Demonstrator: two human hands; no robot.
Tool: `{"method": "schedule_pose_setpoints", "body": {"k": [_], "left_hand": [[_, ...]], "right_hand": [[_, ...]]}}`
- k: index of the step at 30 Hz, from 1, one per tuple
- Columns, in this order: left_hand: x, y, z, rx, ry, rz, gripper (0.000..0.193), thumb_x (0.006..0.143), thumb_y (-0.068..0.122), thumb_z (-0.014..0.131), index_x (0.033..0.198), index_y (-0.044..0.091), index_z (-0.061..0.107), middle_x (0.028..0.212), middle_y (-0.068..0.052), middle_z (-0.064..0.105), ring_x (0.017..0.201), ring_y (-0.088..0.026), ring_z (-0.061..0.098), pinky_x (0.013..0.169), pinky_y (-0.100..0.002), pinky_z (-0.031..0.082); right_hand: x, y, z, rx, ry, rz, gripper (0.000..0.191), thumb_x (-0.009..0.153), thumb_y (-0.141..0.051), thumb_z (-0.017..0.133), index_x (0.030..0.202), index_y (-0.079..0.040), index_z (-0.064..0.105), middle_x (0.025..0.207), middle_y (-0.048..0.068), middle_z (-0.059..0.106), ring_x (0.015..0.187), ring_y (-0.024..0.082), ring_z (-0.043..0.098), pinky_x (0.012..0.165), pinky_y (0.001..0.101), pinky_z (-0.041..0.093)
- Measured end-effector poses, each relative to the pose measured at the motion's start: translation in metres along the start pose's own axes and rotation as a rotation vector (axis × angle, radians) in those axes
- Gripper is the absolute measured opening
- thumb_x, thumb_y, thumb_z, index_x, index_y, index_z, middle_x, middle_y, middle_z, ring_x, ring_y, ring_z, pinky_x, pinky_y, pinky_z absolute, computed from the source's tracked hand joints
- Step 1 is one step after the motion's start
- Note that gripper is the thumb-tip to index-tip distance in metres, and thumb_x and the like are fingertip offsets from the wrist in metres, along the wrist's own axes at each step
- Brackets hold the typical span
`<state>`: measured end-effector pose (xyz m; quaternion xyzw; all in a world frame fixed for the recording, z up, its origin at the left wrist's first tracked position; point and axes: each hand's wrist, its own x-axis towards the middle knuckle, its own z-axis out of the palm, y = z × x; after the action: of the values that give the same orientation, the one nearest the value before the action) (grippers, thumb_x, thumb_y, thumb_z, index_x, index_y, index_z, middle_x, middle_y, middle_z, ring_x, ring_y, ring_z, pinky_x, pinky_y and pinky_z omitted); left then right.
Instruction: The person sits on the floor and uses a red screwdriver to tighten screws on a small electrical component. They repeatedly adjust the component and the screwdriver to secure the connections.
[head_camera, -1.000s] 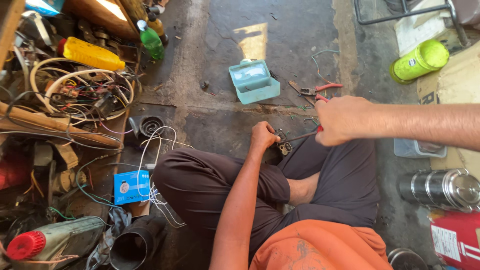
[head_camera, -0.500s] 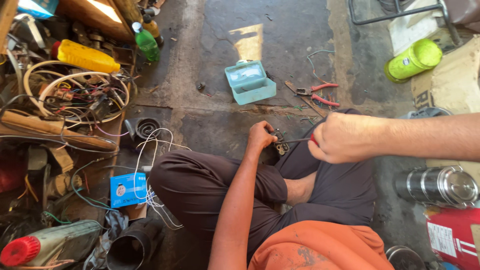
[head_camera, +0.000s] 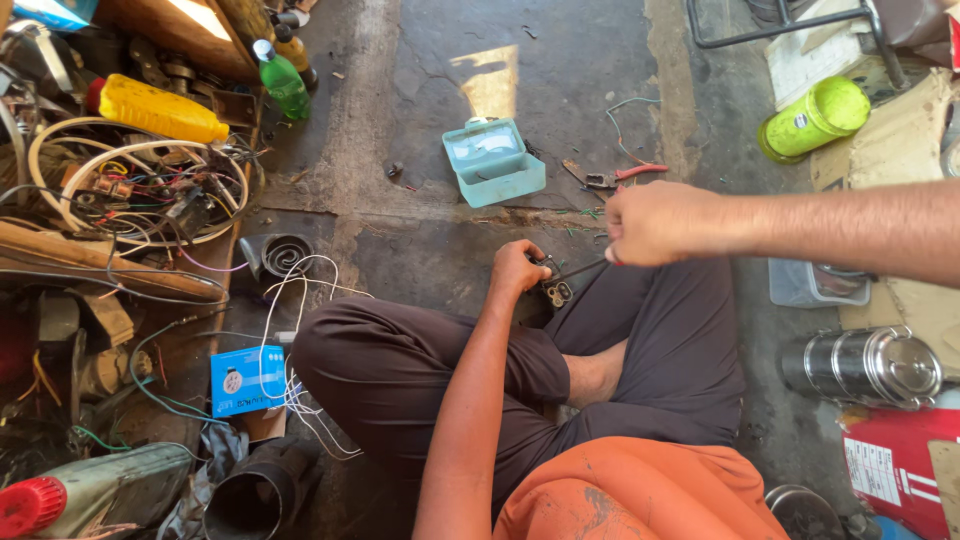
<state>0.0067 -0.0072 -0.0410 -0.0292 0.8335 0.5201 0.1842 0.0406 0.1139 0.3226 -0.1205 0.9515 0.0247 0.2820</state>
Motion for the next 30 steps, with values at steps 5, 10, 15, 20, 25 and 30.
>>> {"method": "schedule_pose_setpoints", "body": {"k": [5, 10, 15, 20, 25, 30], "left_hand": [[0.002, -0.006, 0.004, 0.092, 0.076, 0.098, 0.039, 0.059, 0.023, 0.095, 0.093, 0.015, 0.078, 0.100, -0.013, 0.074, 0.099, -0.030, 0.069, 0.087, -0.042, 0.056], [0.005, -0.010, 0.008, 0.103, 0.080, 0.094, 0.038, 0.058, 0.025, 0.095, 0.092, 0.018, 0.079, 0.101, -0.011, 0.073, 0.104, -0.030, 0.067, 0.091, -0.041, 0.055], [0.006, -0.010, 0.008, 0.102, 0.101, 0.102, 0.038, 0.056, 0.023, 0.096, 0.090, 0.017, 0.079, 0.100, -0.012, 0.073, 0.104, -0.030, 0.066, 0.090, -0.041, 0.055], [0.005, -0.011, 0.007, 0.104, 0.099, 0.142, 0.037, 0.057, 0.023, 0.095, 0.090, 0.016, 0.079, 0.096, -0.013, 0.074, 0.100, -0.031, 0.069, 0.089, -0.041, 0.056], [0.005, -0.009, 0.001, 0.058, 0.043, 0.086, 0.038, 0.057, 0.024, 0.093, 0.092, 0.018, 0.078, 0.097, -0.010, 0.076, 0.098, -0.028, 0.072, 0.090, -0.040, 0.057], [-0.005, 0.001, -0.001, 0.153, 0.078, 0.077, 0.038, 0.061, 0.026, 0.093, 0.096, 0.021, 0.079, 0.105, -0.012, 0.071, 0.104, -0.030, 0.067, 0.091, -0.041, 0.055]], "right_hand": [[0.001, -0.008, 0.004, -0.199, -0.122, -0.035, 0.042, 0.079, -0.034, 0.077, 0.107, -0.006, 0.062, 0.088, 0.020, 0.073, 0.090, 0.040, 0.073, 0.078, 0.0484, 0.058], [-0.017, -0.010, 0.011, -1.149, -0.044, -0.795, 0.028, 0.084, -0.021, 0.067, 0.099, 0.002, 0.065, 0.083, 0.015, 0.063, 0.073, 0.031, 0.070, 0.058, 0.0422, 0.052], [-0.023, -0.010, 0.009, -1.140, 0.161, -1.046, 0.032, 0.080, -0.023, 0.064, 0.097, 0.004, 0.063, 0.077, 0.014, 0.064, 0.067, 0.030, 0.069, 0.048, 0.0419, 0.051], [-0.027, -0.023, 0.019, -0.574, -0.087, -0.254, 0.032, 0.078, -0.021, 0.069, 0.108, -0.014, 0.061, 0.081, 0.011, 0.071, 0.079, 0.033, 0.073, 0.065, 0.0468, 0.055], [-0.010, -0.016, 0.005, -0.015, -0.166, 0.199, 0.029, 0.089, -0.029, 0.068, 0.109, -0.009, 0.062, 0.084, 0.019, 0.074, 0.082, 0.040, 0.076, 0.070, 0.0533, 0.057], [-0.016, 0.001, 0.000, -0.299, -0.035, -0.051, 0.050, 0.079, -0.033, 0.076, 0.117, -0.009, 0.054, 0.085, 0.017, 0.072, 0.082, 0.039, 0.072, 0.070, 0.0503, 0.057]]}}
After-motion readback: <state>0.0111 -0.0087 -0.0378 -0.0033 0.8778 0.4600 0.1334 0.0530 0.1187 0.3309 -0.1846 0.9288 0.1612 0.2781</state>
